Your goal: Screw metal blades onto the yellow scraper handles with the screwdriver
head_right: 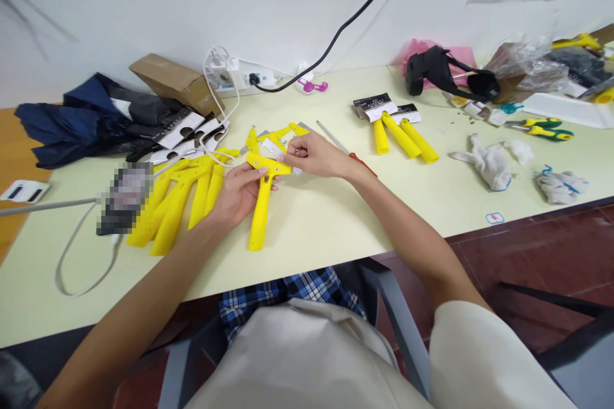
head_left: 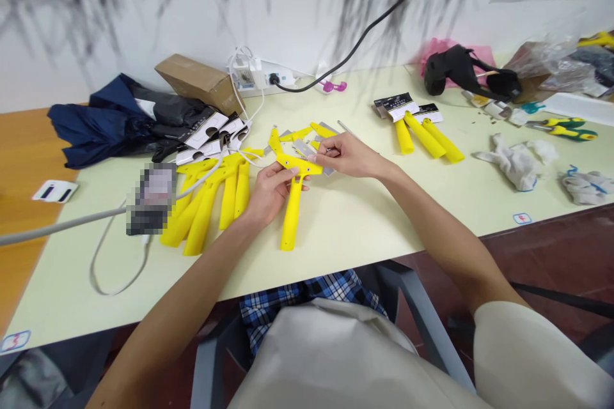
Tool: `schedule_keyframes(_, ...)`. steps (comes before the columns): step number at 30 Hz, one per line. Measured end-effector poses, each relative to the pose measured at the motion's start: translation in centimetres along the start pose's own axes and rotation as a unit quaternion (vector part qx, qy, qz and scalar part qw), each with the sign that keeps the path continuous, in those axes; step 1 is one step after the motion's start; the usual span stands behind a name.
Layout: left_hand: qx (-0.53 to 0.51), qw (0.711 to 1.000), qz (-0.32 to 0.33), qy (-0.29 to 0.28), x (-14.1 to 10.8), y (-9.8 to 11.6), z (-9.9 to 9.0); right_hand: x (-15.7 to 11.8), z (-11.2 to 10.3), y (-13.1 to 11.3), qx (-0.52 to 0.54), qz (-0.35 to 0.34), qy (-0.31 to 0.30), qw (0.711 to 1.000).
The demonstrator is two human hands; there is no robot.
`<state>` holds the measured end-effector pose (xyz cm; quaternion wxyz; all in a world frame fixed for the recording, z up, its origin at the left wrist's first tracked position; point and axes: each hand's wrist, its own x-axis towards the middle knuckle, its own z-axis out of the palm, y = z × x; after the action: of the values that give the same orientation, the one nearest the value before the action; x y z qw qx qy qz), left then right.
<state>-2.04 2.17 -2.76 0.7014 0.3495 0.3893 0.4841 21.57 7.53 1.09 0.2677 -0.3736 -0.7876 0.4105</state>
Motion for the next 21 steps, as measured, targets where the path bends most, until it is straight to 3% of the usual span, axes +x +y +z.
schedule_keyframes(21, 0.006, 1.0, -0.004, -0.012, -0.12, -0.14, -0.02, -0.26, -0.29, -0.57, 0.016, 0.013, 0.013, 1.0)
